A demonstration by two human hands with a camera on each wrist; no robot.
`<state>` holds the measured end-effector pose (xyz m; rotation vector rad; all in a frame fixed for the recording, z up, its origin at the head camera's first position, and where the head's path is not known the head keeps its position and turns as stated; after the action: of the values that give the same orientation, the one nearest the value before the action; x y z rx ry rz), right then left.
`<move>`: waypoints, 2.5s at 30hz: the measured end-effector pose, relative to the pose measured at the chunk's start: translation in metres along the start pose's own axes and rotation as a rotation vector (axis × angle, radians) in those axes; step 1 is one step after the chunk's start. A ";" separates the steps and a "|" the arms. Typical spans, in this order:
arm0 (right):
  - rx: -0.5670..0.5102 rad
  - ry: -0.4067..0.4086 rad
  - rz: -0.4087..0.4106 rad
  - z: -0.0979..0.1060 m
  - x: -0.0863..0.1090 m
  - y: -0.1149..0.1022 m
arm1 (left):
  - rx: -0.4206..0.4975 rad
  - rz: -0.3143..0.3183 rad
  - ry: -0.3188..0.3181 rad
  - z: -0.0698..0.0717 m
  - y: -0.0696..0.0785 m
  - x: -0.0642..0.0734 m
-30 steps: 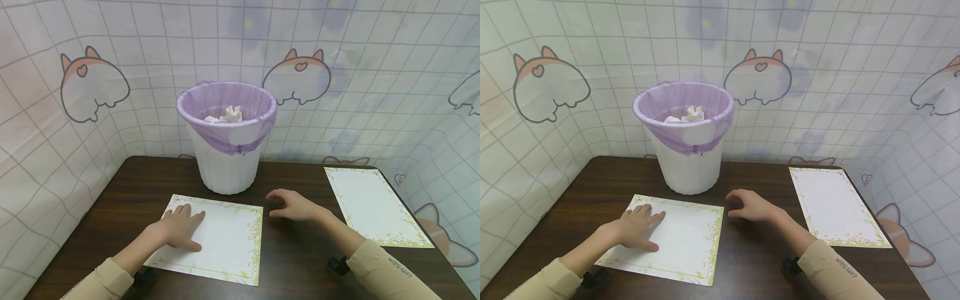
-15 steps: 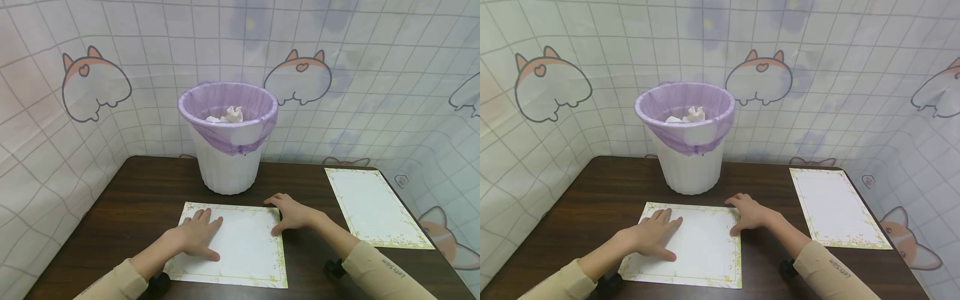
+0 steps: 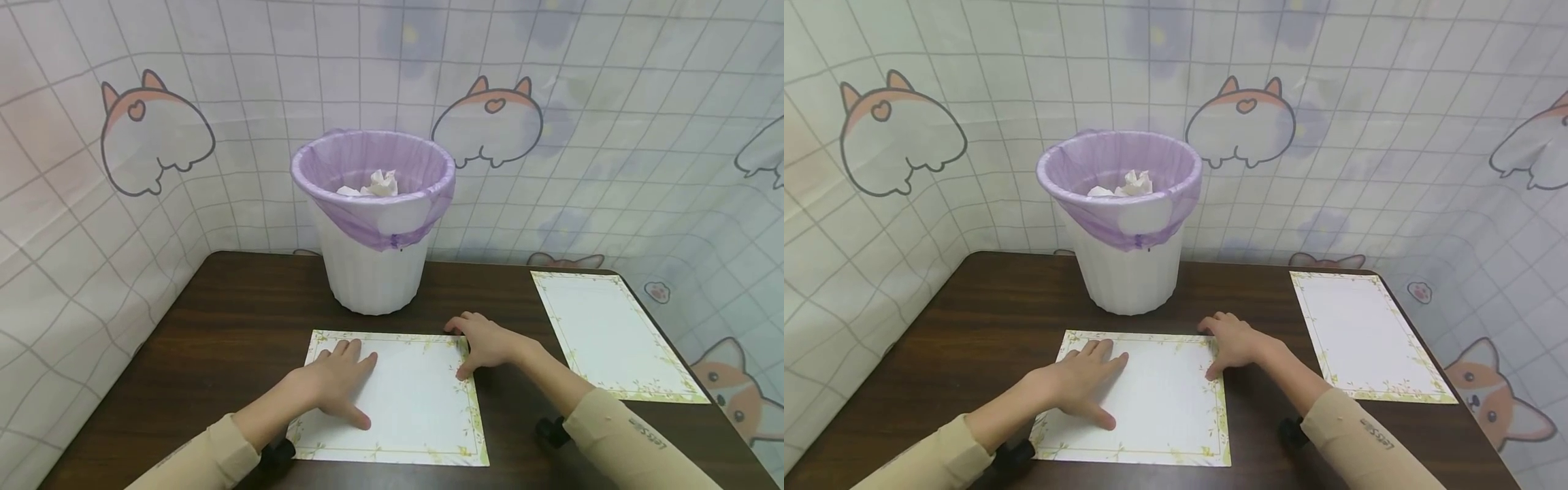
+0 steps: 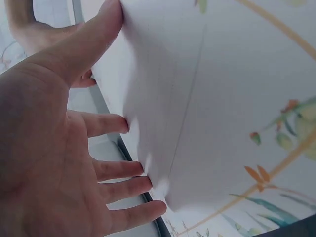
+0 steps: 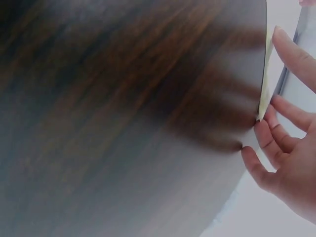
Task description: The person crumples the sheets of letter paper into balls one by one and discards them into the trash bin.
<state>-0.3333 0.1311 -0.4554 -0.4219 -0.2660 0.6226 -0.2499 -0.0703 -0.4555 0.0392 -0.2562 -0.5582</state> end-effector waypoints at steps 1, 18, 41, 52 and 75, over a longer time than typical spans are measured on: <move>0.000 -0.001 0.002 0.000 -0.001 0.000 | -0.005 -0.002 0.005 0.001 0.001 0.000; -0.482 0.033 0.070 0.008 0.006 0.010 | -0.063 0.009 0.020 -0.004 0.002 -0.003; -0.624 -0.058 0.208 0.001 0.031 0.007 | 0.138 0.080 0.147 -0.006 -0.035 0.006; -0.692 -0.013 0.133 0.008 0.040 0.023 | 0.582 0.068 0.339 0.013 -0.075 0.022; -0.941 -0.031 0.088 0.015 0.049 0.036 | 1.108 0.047 0.297 0.017 -0.086 0.032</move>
<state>-0.3186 0.1918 -0.4526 -1.3331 -0.5708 0.5620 -0.2730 -0.1598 -0.4413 1.1767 -0.2481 -0.3007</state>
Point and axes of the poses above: each hand's wrist, its own x-axis away from the middle knuckle, its own z-axis out of the back of the hand, y = z × x, the point moved 10 cm from there along -x, towards the middle knuckle, and after that the axes turned 5 degrees about y, right-handed, at the moved point
